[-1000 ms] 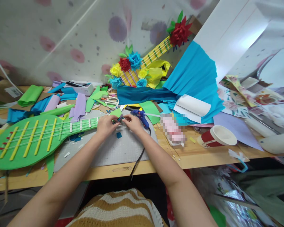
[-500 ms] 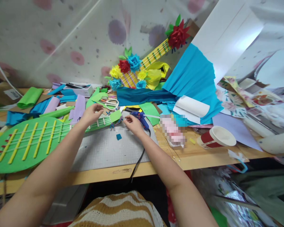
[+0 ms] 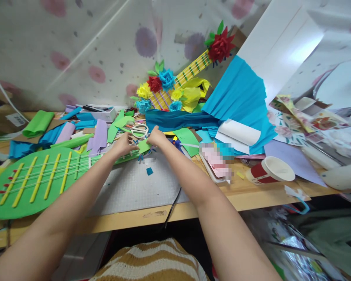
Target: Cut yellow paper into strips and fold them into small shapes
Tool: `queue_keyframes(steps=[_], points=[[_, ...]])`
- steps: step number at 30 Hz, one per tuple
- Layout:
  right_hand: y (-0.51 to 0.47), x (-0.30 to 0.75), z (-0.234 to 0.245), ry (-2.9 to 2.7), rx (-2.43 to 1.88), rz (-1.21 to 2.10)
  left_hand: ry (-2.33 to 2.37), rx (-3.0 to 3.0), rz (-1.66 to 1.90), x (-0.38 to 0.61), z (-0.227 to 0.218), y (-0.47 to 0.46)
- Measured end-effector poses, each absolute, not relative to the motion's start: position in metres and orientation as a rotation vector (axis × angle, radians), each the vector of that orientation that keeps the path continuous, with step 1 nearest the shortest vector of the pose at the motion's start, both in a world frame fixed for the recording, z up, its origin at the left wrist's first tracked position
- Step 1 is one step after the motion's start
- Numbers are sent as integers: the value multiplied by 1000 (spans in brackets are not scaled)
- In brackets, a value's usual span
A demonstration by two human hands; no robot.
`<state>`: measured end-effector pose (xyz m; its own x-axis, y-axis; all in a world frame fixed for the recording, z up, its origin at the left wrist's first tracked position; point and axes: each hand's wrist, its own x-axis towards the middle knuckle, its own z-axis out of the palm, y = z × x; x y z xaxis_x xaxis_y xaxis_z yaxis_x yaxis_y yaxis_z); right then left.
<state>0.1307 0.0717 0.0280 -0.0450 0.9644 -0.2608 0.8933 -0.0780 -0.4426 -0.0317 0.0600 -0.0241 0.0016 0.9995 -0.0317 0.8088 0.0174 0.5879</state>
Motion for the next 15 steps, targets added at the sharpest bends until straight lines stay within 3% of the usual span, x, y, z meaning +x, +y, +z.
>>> queue_keyframes(steps=[15], points=[[79, 126, 25, -1987, -2169, 868, 1798, 1704, 562, -32, -32, 66]])
